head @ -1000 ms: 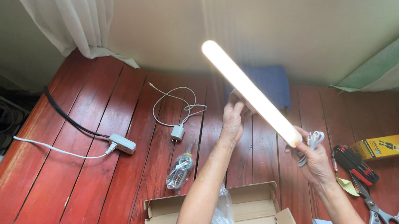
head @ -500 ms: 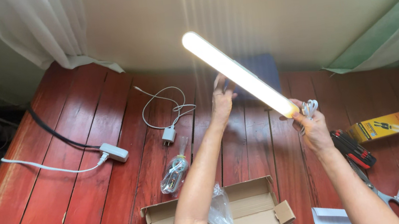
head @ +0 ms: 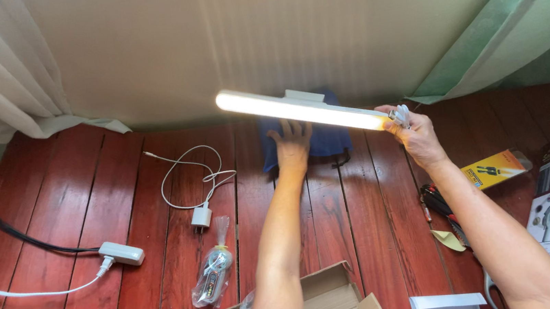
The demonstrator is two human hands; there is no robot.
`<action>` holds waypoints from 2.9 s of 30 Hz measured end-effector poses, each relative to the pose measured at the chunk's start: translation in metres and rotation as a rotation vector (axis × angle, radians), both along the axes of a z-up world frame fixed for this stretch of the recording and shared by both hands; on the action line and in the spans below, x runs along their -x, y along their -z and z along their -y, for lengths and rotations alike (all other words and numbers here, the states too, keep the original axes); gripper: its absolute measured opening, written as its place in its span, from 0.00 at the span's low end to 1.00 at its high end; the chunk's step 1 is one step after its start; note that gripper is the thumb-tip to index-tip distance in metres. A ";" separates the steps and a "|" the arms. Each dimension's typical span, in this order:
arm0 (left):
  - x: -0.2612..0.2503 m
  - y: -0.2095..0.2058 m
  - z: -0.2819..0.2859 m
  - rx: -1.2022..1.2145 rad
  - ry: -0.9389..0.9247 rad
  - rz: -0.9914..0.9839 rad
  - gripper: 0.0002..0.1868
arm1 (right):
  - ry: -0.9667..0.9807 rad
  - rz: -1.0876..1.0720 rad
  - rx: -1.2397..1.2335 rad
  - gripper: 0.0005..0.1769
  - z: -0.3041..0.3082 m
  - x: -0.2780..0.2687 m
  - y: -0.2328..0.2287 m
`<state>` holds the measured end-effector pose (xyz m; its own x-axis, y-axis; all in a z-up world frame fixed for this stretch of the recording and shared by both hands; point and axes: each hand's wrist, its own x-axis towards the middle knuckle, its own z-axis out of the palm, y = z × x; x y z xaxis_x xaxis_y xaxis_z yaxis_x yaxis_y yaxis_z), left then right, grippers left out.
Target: The person unboxes a new LED light, removes the packaging, attaches a mounting bracket, and connects a USB cable. They then mount the light to the underside of a wooden table and verify that it powers on.
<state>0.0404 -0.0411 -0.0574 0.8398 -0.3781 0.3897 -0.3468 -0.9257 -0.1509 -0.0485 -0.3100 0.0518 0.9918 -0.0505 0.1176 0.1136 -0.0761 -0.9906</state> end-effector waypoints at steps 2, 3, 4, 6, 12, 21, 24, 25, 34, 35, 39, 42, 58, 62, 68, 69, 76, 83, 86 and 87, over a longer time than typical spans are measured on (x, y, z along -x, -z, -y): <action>0.005 0.003 -0.012 -0.032 0.079 0.059 0.23 | -0.032 0.043 0.035 0.16 0.005 -0.007 -0.005; 0.011 0.002 -0.023 -0.053 0.118 0.085 0.23 | -0.049 0.060 0.039 0.16 0.006 -0.011 -0.006; 0.022 -0.002 -0.034 -0.027 0.180 0.064 0.22 | -0.066 0.077 0.044 0.15 0.007 -0.014 -0.005; 0.059 -0.014 -0.055 0.029 0.296 0.024 0.21 | -0.052 0.091 0.061 0.15 0.008 -0.020 0.000; 0.149 -0.079 -0.085 0.092 0.363 0.006 0.29 | 0.075 -0.028 0.019 0.14 -0.004 -0.024 0.035; 0.046 -0.071 -0.048 0.485 -0.057 0.223 0.25 | 0.082 -0.065 0.048 0.13 -0.001 -0.028 0.076; -0.021 -0.036 -0.074 1.019 -0.313 0.100 0.33 | 0.069 -0.073 0.071 0.13 0.007 -0.034 0.084; -0.041 -0.024 -0.089 1.187 -0.308 -0.027 0.35 | 0.061 -0.079 0.067 0.13 0.010 -0.037 0.086; -0.115 0.078 -0.080 1.014 -0.200 -0.340 0.28 | 0.115 -0.127 0.048 0.15 0.079 -0.073 0.115; -0.119 0.080 -0.076 0.993 -0.181 -0.338 0.29 | 0.123 -0.064 0.119 0.14 0.087 -0.075 0.116; -0.122 0.076 -0.066 1.010 -0.125 -0.384 0.24 | 0.158 0.019 0.330 0.13 0.101 -0.077 0.119; -0.112 0.052 -0.067 1.077 -0.138 -0.393 0.23 | 0.161 -0.017 0.299 0.13 0.099 -0.073 0.129; -0.093 -0.193 0.049 1.323 0.497 -0.013 0.36 | 0.267 -0.071 0.027 0.09 -0.034 -0.126 0.200; -0.086 -0.188 0.048 1.091 0.376 -0.061 0.38 | 0.248 0.049 0.003 0.11 -0.056 -0.129 0.176; -0.103 -0.130 0.054 1.189 0.466 -0.151 0.27 | 0.248 -0.059 0.059 0.10 -0.058 -0.132 0.173; -0.108 -0.121 0.057 1.220 0.436 -0.176 0.26 | 0.264 -0.081 0.094 0.09 -0.056 -0.132 0.173; -0.129 -0.097 0.098 1.346 0.391 -0.290 0.20 | 0.222 -0.187 -0.053 0.07 -0.021 -0.118 0.165; -0.127 -0.094 0.129 1.295 0.382 -0.188 0.20 | 0.312 -0.194 -0.023 0.06 0.020 -0.112 0.163; -0.109 -0.073 0.100 1.788 0.404 -0.478 0.11 | 0.403 -0.080 0.023 0.05 0.033 -0.109 0.152; -0.098 -0.061 0.091 1.947 0.331 -0.512 0.12 | 0.401 -0.056 -0.036 0.09 0.039 -0.105 0.146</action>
